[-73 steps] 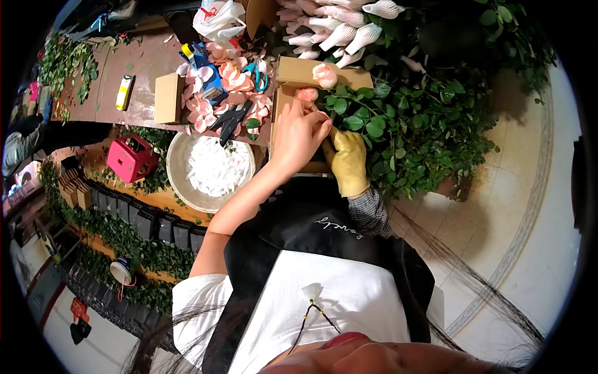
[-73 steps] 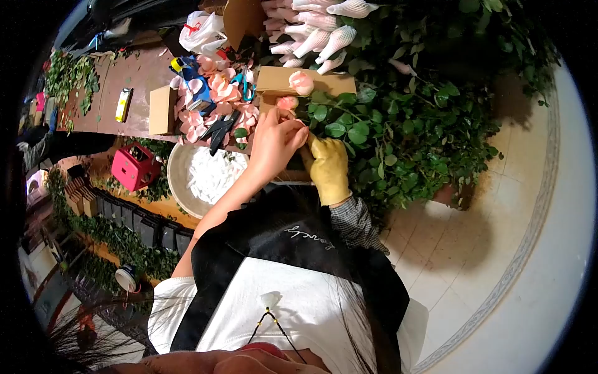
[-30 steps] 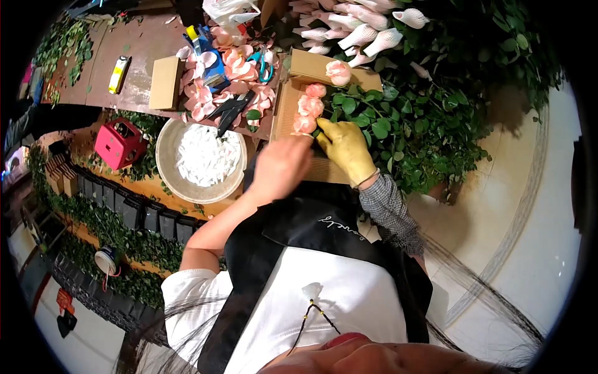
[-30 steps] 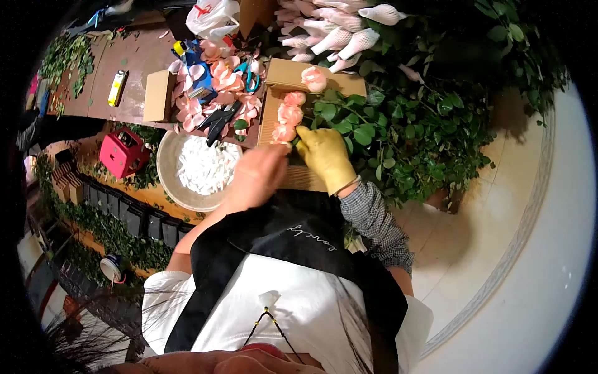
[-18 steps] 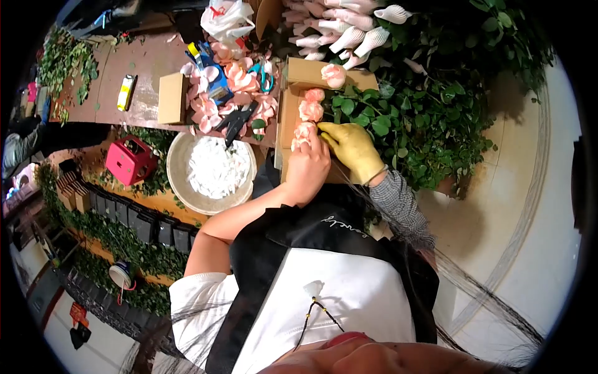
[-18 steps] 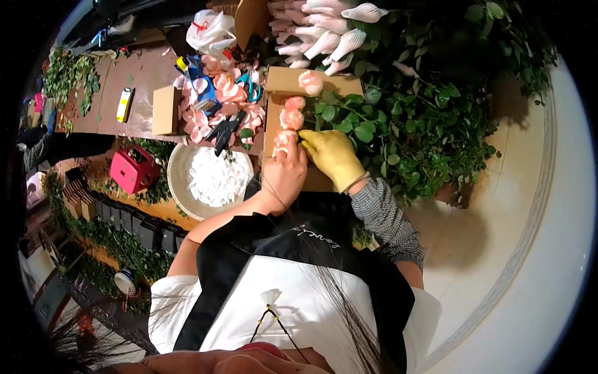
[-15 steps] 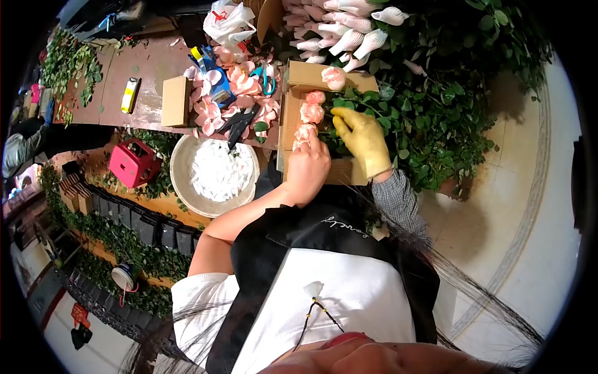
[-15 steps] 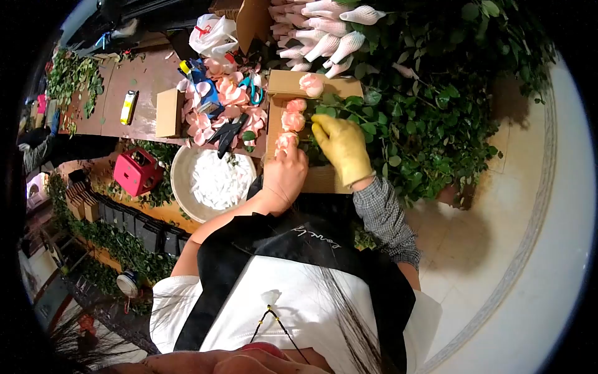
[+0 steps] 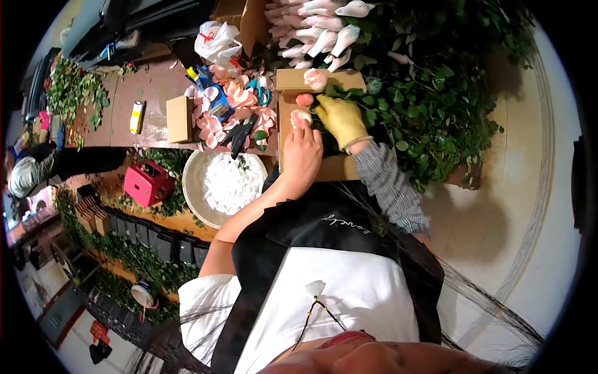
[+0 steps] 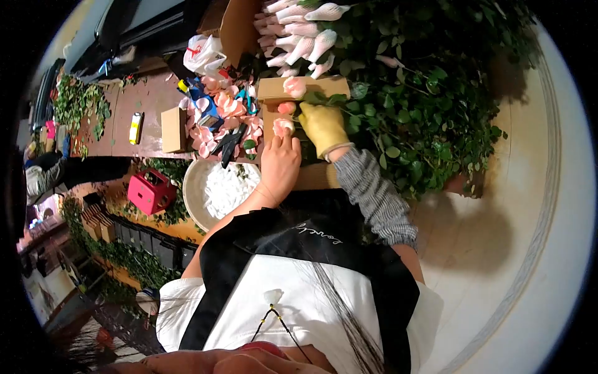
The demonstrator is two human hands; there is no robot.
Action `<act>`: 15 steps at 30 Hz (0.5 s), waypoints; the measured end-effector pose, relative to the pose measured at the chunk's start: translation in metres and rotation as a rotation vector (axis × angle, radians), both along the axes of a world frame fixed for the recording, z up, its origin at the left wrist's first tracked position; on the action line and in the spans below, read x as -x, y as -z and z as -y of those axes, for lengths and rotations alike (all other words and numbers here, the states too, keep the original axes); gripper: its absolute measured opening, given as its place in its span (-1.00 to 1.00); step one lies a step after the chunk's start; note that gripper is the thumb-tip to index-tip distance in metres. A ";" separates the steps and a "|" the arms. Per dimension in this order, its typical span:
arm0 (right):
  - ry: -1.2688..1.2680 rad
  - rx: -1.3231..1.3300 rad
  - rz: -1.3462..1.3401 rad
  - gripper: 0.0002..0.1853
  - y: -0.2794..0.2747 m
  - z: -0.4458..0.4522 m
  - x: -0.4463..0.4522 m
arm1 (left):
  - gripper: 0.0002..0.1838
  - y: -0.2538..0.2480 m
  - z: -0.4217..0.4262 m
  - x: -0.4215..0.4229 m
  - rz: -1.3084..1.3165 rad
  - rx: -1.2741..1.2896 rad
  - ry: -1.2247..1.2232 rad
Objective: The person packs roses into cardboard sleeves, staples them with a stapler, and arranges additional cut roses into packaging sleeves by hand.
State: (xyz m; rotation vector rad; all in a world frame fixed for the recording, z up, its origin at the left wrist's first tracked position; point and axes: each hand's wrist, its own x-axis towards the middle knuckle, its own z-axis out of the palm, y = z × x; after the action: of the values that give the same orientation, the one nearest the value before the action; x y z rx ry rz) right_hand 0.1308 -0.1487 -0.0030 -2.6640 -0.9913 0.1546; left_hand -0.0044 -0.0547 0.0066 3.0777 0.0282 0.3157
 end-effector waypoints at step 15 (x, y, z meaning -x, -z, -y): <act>0.004 0.020 -0.026 -0.80 -0.007 0.006 0.015 | -0.51 0.039 -0.042 -0.047 0.108 0.740 -0.335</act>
State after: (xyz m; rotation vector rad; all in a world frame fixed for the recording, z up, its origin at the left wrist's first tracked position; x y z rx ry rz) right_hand 0.1154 -0.1545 0.0036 -2.6750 -0.9808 0.1988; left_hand 0.0425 -0.0131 -0.0324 2.3083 0.5294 0.3765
